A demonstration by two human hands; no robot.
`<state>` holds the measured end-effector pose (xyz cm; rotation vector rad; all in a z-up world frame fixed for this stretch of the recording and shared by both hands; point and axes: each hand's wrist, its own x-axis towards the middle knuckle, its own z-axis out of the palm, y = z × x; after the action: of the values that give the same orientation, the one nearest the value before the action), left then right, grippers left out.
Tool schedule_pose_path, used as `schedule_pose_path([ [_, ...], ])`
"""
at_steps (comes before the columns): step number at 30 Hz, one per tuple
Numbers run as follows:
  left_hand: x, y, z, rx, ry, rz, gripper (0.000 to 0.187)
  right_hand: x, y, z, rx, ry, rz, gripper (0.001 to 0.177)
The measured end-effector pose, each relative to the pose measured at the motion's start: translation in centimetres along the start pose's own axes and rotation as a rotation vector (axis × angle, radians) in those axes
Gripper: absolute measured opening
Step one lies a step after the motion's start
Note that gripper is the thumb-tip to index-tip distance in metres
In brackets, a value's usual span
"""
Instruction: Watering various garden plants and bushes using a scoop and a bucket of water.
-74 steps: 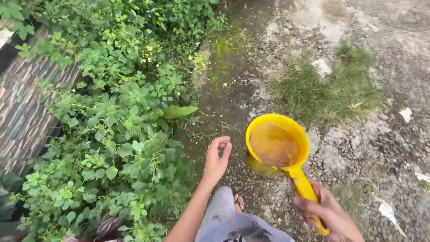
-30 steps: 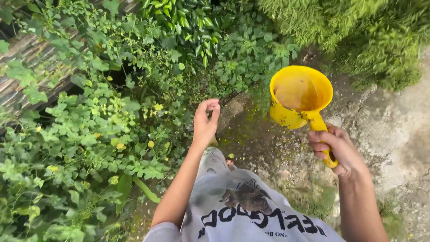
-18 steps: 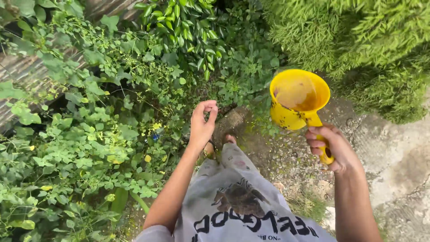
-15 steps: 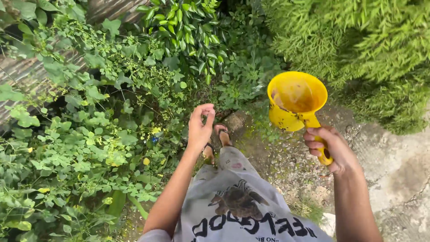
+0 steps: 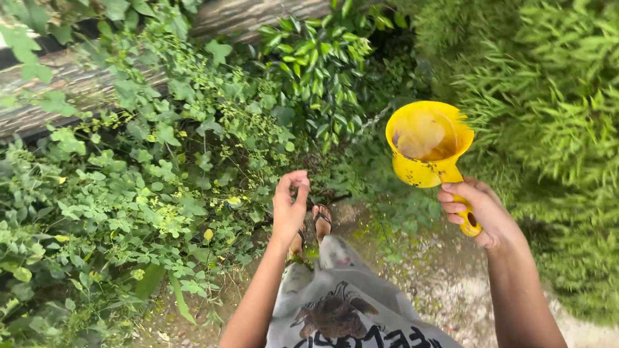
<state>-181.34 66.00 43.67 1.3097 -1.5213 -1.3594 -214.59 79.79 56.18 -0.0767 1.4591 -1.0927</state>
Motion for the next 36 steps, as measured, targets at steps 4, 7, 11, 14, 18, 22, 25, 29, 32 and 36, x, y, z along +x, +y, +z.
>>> schedule_pose_path([
  [4,0.5,0.1,-0.2,-0.057,0.088,-0.067,0.021,3.5,-3.3,1.7,-0.113,-0.063,-0.015,0.011],
  [7,0.7,0.3,-1.1,-0.069,0.132,-0.086,0.021,5.6,-5.1,3.4,-0.184,-0.098,-0.013,0.012],
  [11,0.7,0.2,-2.9,-0.081,0.213,-0.152,0.021,8.7,-6.5,5.3,-0.282,-0.148,-0.006,0.011],
  [14,0.5,-0.5,-4.4,-0.081,0.269,-0.192,0.022,10.0,-7.3,7.9,-0.347,-0.151,-0.003,0.013],
  [18,0.1,-1.5,-6.4,-0.061,0.336,-0.184,0.023,10.3,-7.9,11.9,-0.465,-0.183,-0.012,0.014],
  [22,-0.2,-2.8,-8.5,-0.084,0.364,-0.122,0.021,10.8,-7.7,15.4,-0.530,-0.230,-0.016,0.014],
  [25,-0.2,-2.8,-10.7,-0.094,0.368,-0.167,0.021,10.6,-7.5,18.7,-0.592,-0.208,-0.019,0.014],
  [29,-0.6,-3.1,-13.8,-0.021,0.375,-0.127,0.023,10.8,-7.4,23.0,-0.628,-0.202,-0.046,0.013],
  [32,-1.3,-4.4,-15.8,-0.008,0.379,-0.130,0.025,10.6,-7.5,26.6,-0.661,-0.192,-0.096,0.013],
  [36,-1.9,-6.1,-18.5,-0.018,0.414,-0.049,0.027,12.0,-7.7,30.9,-0.637,-0.243,-0.173,0.014],
])
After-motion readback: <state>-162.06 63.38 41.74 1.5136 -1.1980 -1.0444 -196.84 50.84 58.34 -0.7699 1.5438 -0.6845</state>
